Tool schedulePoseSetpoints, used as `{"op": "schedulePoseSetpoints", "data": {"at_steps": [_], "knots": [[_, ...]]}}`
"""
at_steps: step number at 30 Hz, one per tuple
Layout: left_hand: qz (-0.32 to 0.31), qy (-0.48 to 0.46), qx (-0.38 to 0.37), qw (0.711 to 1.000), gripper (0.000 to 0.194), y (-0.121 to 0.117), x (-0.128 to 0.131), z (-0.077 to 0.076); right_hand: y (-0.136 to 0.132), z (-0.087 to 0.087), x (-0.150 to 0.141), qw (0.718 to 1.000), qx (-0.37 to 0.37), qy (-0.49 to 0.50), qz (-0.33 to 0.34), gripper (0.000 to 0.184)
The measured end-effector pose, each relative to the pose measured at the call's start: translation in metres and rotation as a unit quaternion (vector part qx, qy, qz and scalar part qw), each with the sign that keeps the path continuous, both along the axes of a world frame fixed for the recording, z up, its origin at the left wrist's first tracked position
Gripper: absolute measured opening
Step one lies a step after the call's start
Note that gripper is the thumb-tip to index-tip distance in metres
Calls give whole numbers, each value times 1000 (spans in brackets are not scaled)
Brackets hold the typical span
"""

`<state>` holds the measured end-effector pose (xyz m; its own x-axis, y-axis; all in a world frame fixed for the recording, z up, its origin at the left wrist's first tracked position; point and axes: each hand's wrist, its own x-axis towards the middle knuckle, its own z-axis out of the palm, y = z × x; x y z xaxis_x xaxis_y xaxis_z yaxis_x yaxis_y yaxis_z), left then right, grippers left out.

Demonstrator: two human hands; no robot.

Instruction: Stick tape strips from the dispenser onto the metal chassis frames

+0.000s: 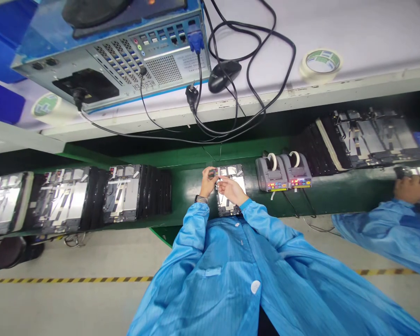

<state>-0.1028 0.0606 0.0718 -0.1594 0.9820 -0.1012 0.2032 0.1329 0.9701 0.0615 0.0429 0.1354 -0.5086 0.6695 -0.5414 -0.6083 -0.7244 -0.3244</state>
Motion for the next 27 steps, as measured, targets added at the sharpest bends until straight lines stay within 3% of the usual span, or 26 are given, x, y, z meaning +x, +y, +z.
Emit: {"op": "schedulePoseSetpoints", "data": {"at_steps": [17,27], "knots": [[-26,22,-11,999,27,2,-2,5,-7,6,-3,998,-38,40,-15,28],[-41,38,-18,998,21,1,0,18,-4,12,-3,999,-41,20,-13,34]]}}
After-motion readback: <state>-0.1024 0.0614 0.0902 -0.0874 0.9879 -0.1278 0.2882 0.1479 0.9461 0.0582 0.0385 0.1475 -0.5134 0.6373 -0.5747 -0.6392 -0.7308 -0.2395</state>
